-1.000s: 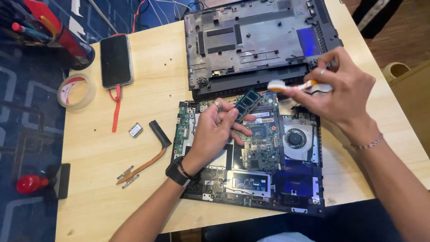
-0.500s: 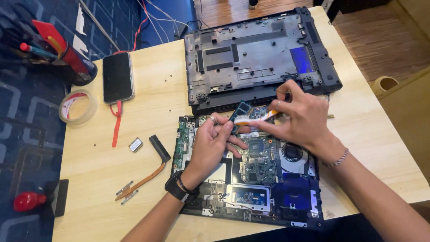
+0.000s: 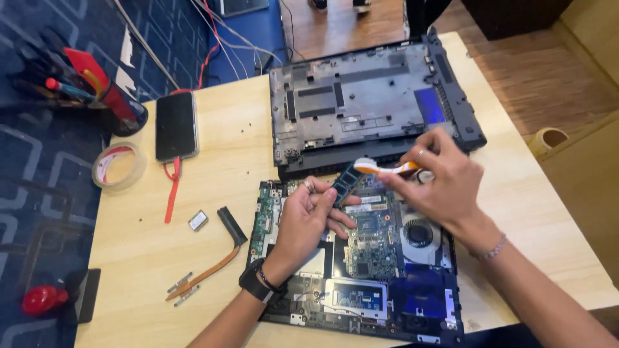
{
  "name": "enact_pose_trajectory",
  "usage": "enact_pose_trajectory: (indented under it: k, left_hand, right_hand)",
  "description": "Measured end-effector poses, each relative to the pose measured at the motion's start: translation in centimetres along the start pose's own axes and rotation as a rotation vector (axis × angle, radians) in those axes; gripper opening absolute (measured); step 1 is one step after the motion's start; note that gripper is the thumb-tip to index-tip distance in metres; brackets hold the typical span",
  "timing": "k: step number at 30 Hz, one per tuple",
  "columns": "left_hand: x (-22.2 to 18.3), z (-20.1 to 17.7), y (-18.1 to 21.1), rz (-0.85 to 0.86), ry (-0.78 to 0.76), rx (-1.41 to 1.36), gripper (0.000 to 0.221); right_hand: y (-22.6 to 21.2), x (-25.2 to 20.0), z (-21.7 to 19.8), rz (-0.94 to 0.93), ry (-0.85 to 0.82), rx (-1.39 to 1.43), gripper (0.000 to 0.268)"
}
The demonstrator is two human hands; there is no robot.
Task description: Disassembling a laptop to remove the motherboard and cleaning the RAM modules and slots using a toothbrush.
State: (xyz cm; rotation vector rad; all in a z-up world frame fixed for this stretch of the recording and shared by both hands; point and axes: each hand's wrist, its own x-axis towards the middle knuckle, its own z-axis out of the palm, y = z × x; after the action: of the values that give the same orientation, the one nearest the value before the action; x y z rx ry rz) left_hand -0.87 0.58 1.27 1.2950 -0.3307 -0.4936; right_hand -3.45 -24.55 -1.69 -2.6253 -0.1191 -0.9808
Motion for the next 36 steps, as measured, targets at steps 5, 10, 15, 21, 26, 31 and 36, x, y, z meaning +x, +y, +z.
enact_pose_trajectory:
  k: [5, 10, 15, 21, 26, 31, 36]
  left_hand:
    - [0.0, 0.0, -0.1, 0.054, -0.006, 0.031, 0.022]
    - [0.4, -0.2, -0.4, 0.115, -0.001, 0.027, 0.031]
    - [0.2, -0.4, -0.7, 0.149, 0.009, 0.035, 0.023]
    - [0.2, -0.9, -0.2, 0.142, 0.01, 0.171, 0.019]
    - [-0.4, -0.3, -0.7, 0.075, 0.018, 0.107, 0.018]
    - [-0.4, -0.2, -0.9, 0.141, 0.036, 0.242, 0.024]
    - [-0.7, -0.4, -0.6, 0.103, 0.027, 0.316, 0.031]
  right_hand:
    - [-3.8, 1.2, -1.1, 0.042, -0.248, 0.263, 0.034]
    - [-4.5, 0.5, -1.5, 0.217, -0.263, 0.437, 0.014]
    - [-8.0, 1.6, -3.7, 0.332, -0.354, 0.723, 0.017]
    - [-5.9, 0.8, -3.7, 0.073, -0.286, 0.344, 0.053]
    - [-3.7, 1.1, -5.1, -0.065, -0.331, 0.241, 0.036]
    - [-3.8, 2.3, -6.7, -0.175, -0.338, 0.226, 0.03]
    - [-1.0, 2.1, -6.1, -0.151, -0.192, 0.2, 0.029]
